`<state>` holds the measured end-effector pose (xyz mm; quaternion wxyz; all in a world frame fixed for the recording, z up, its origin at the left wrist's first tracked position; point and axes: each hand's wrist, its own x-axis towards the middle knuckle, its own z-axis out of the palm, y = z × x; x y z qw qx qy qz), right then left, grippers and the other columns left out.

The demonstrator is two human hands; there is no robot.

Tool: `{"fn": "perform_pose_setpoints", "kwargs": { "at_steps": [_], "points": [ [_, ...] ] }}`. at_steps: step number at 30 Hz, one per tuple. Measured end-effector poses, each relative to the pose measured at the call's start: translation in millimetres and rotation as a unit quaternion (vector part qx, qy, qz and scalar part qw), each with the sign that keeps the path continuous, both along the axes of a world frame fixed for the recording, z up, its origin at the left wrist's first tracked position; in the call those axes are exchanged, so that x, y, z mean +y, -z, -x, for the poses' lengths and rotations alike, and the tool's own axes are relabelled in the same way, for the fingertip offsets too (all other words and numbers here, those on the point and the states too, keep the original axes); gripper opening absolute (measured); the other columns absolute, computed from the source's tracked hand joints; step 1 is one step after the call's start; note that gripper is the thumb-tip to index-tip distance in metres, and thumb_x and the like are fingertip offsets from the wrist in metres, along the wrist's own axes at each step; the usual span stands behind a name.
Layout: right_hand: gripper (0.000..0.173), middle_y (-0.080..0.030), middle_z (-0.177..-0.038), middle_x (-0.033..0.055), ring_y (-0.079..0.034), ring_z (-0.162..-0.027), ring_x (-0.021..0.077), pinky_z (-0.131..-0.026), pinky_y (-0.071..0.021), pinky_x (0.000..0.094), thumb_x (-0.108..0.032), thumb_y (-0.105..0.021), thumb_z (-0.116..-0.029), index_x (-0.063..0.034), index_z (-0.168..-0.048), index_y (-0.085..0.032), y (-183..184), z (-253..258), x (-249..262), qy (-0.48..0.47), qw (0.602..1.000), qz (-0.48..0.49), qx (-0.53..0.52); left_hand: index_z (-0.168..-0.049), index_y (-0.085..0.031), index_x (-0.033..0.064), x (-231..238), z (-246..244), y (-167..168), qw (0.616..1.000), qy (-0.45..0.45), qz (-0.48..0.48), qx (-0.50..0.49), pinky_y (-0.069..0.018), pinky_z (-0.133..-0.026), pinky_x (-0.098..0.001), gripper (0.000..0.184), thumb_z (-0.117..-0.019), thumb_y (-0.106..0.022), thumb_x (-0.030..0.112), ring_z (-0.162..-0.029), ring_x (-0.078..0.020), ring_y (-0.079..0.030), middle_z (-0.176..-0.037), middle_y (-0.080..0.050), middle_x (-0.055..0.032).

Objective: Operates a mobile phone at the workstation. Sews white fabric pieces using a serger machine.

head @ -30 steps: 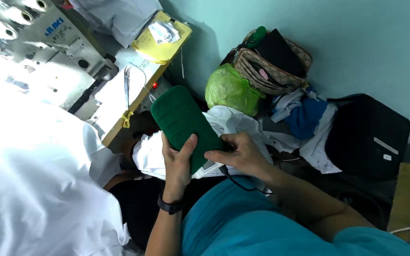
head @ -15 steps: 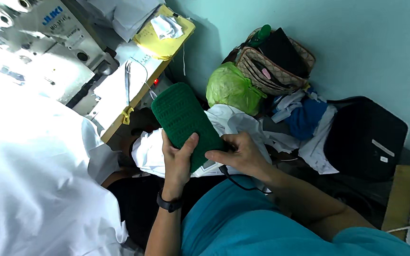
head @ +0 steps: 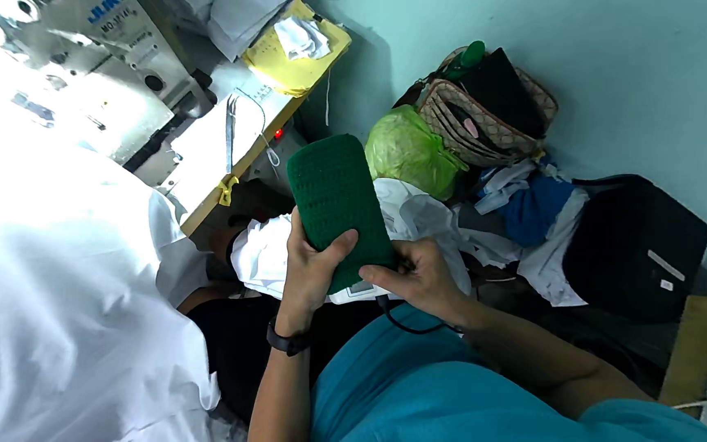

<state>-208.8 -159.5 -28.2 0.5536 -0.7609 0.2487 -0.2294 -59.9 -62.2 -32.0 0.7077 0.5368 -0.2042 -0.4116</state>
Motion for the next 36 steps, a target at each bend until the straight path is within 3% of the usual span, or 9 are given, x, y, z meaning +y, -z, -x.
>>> {"fn": "perform_pose_setpoints", "kwargs": {
  "at_steps": [5, 8, 11, 14, 18, 22, 26, 30, 36],
  "points": [
    [0.022, -0.061, -0.063, -0.012, -0.051, -0.054, -0.0122, -0.049, -0.0419, 0.0079, -0.029, -0.076, -0.0883, -0.0084, -0.08, -0.072, -5.5, 0.1, -4.0, -0.012, 1.0, -0.014, 0.005, -0.136, -0.048, 0.0201, -1.2, 3.8, -5.9, 1.0, -0.018, -0.018, -0.01, -0.0638, -0.07, -0.0283, 0.056, -0.0871, -0.069, 0.005, -0.083, -0.0096, -0.073, -0.102, -0.072, 0.0017],
    [0.015, -0.064, -0.069, -0.0091, -0.056, -0.06, -0.0084, -0.056, -0.048, 0.0115, -0.02, -0.075, -0.0895, -0.0056, -0.088, -0.071, -16.6, -5.6, -20.5, -0.052, 0.991, -0.112, 0.056, -0.139, -0.045, 0.013, -4.9, 16.8, -3.7, 0.996, -0.083, -0.013, -0.03, -0.0646, -0.074, -0.031, 0.05, -0.0936, -0.066, 0.01, -0.087, -0.0115, -0.073, -0.105, -0.072, 0.0002],
    [0.009, -0.062, -0.068, -0.0053, -0.055, -0.055, -0.0009, -0.051, -0.0464, 0.0164, -0.016, -0.068, -0.0945, -0.0075, -0.092, -0.065, -16.6, -1.2, -54.7, -0.03, 0.954, -0.294, 0.042, -0.154, -0.022, 0.0047, -6.2, 21.6, 7.5, 0.995, 0.001, 0.01, -0.095, -0.0612, -0.091, -0.0341, 0.071, -0.1027, -0.055, 0.041, -0.111, -0.0127, -0.067, -0.13, -0.061, -0.0025],
    [0.011, -0.067, -0.077, -0.007, -0.064, -0.066, 0.001, -0.063, -0.0568, 0.0208, -0.012, -0.063, -0.0913, -0.0098, -0.101, -0.059, -26.2, 33.7, -98.1, 0.059, 0.956, -0.286, -0.026, -0.161, -0.013, 0.0033, -2.1, 7.1, 17.0, 0.983, 0.135, -0.017, -0.121, -0.057, -0.098, -0.0398, 0.1, -0.0957, -0.047, 0.072, -0.13, -0.0196, -0.06, -0.153, -0.05, -0.0088],
    [0.017, -0.066, -0.07, -0.0101, -0.057, -0.052, -0.0006, -0.048, -0.0509, 0.0173, -0.016, -0.059, -0.0925, -0.0159, -0.108, -0.054, -33.0, 114.3, -148.3, 0.258, 0.945, -0.183, -0.081, -0.151, -0.04, 0.0048, 6.0, -19.4, 32.5, 0.991, 0.101, -0.039, -0.083, -0.0569, -0.098, -0.0391, 0.06, -0.1045, -0.05, 0.042, -0.124, -0.0195, -0.063, -0.143, -0.06, -0.0036],
    [0.008, -0.052, -0.056, -0.0083, -0.043, -0.039, 0.0004, -0.039, -0.0414, 0.0165, -0.019, -0.06, -0.0994, -0.0161, -0.094, -0.054, -18.9, 183.3, -185.2, 0.487, 0.854, -0.159, -0.084, -0.138, -0.05, 0.0026, 11.6, -32.2, 44.6, 0.995, 0.027, -0.078, -0.052, -0.0587, -0.093, -0.0347, 0.039, -0.1062, -0.035, 0.02, -0.114, -0.0152, -0.068, -0.128, -0.069, -0.0009],
    [0.016, -0.05, -0.063, -0.0057, -0.039, -0.04, 0.0016, -0.039, -0.0384, 0.0173, -0.022, -0.067, -0.0962, -0.0137, -0.099, -0.054, 14.0, 219.0, -201.5, 0.624, 0.758, -0.171, -0.083, -0.128, -0.058, 0.0047, 18.5, -34.9, 56.2, 0.996, 0.028, -0.083, -0.028, -0.0599, -0.09, -0.0336, 0.032, -0.1057, -0.038, 0.016, -0.109, -0.0156, -0.07, -0.122, -0.072, -0.0011],
    [0.042, -0.051, -0.089, 0.0015, -0.042, -0.058, 0.0048, -0.052, -0.0396, 0.0225, -0.027, -0.071, -0.0946, -0.0023, -0.124, -0.053, 39.5, 228.1, -195.4, 0.658, 0.734, -0.161, 0.051, -0.128, -0.058, 0.0042, 31.7, -43.5, 58.2, 0.992, 0.028, -0.119, -0.04, -0.0604, -0.089, -0.0333, 0.031, -0.1069, -0.038, 0.016, -0.108, -0.0148, -0.071, -0.119, -0.072, -0.0011],
    [0.037, -0.05, -0.079, -0.001, -0.039, -0.051, 0.0037, -0.047, -0.0382, 0.0204, -0.033, -0.071, -0.0953, -0.0062, -0.116, -0.055, 80.8, 239.8, -222.3, 0.609, 0.75, -0.229, 0.114, -0.123, -0.061, 0.0076, 48.4, -62.9, 53.0, 0.989, 0.008, -0.13, -0.067, -0.061, -0.087, -0.0318, 0.03, -0.1073, -0.036, 0.014, -0.105, -0.0132, -0.072, -0.115, -0.074, 0.0015]
  ]
}}
